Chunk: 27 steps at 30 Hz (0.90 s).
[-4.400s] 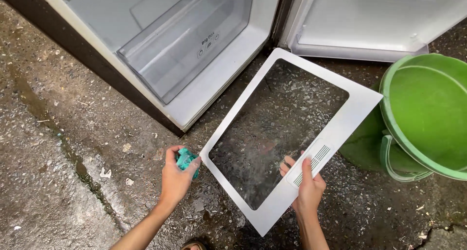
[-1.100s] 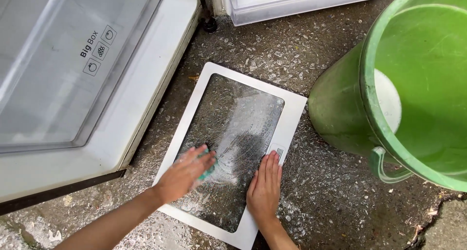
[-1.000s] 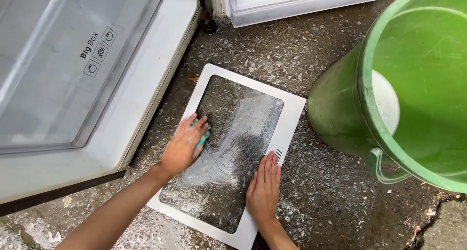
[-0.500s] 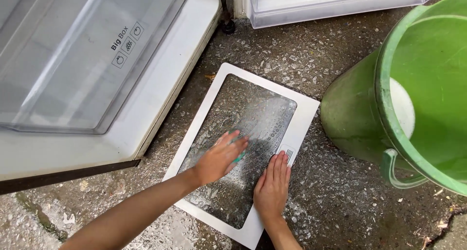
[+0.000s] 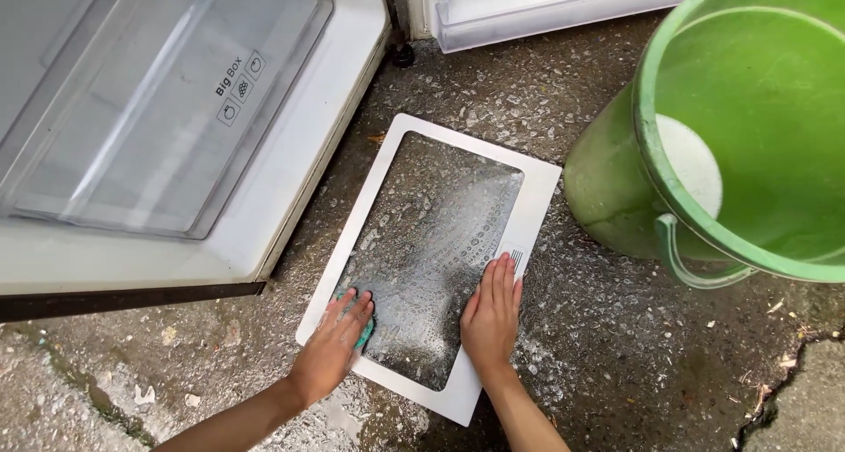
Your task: Removing and scrubbing refrigerator bins and shelves using a sponge and soapy water.
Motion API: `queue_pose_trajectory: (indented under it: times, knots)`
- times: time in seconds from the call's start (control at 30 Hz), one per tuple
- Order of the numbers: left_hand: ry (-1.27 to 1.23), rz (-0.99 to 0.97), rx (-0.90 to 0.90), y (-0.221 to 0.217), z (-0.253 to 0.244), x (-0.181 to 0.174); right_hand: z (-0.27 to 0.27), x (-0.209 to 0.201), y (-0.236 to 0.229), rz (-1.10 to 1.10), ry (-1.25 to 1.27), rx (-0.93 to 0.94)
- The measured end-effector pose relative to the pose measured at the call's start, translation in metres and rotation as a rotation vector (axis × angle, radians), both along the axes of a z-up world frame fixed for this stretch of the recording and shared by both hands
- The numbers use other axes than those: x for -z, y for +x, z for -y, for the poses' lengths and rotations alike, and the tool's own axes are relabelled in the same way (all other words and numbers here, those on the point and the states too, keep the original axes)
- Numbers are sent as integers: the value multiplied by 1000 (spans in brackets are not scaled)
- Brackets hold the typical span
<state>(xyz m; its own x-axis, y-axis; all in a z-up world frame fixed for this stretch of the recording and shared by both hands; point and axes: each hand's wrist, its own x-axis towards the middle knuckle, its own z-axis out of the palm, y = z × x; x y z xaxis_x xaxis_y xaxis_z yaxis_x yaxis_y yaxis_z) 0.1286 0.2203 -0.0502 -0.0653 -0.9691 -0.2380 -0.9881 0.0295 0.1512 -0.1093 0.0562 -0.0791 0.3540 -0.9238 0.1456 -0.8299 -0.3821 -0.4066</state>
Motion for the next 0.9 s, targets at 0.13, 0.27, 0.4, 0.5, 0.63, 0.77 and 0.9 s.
queue_pose_trajectory:
  times: [0.13, 0.27, 0.4, 0.5, 0.63, 0.77, 0.9]
  knots:
    - [19, -204, 45, 0, 16, 0, -3, -9, -8, 394, -49, 105]
    - [-138, -529, 42, -38, 88, -11, -37, -28, -5, 295, 157, 427]
    - [-268, -654, 259, -91, 179, 3, -63, -6, -2, 144, 156, 344]
    - [-319, -684, 224, -111, 240, -18, -69, 2, 0, 43, 41, 299]
    - [-357, -679, -15, -126, 318, -28, -68, 8, -3, 57, 11, 279]
    - [-415, -620, -19, -127, 342, -5, -62, 10, -2, 99, 43, 270]
    - [-374, -603, 129, -122, 285, 2, -66, 11, -6, 109, 78, 275]
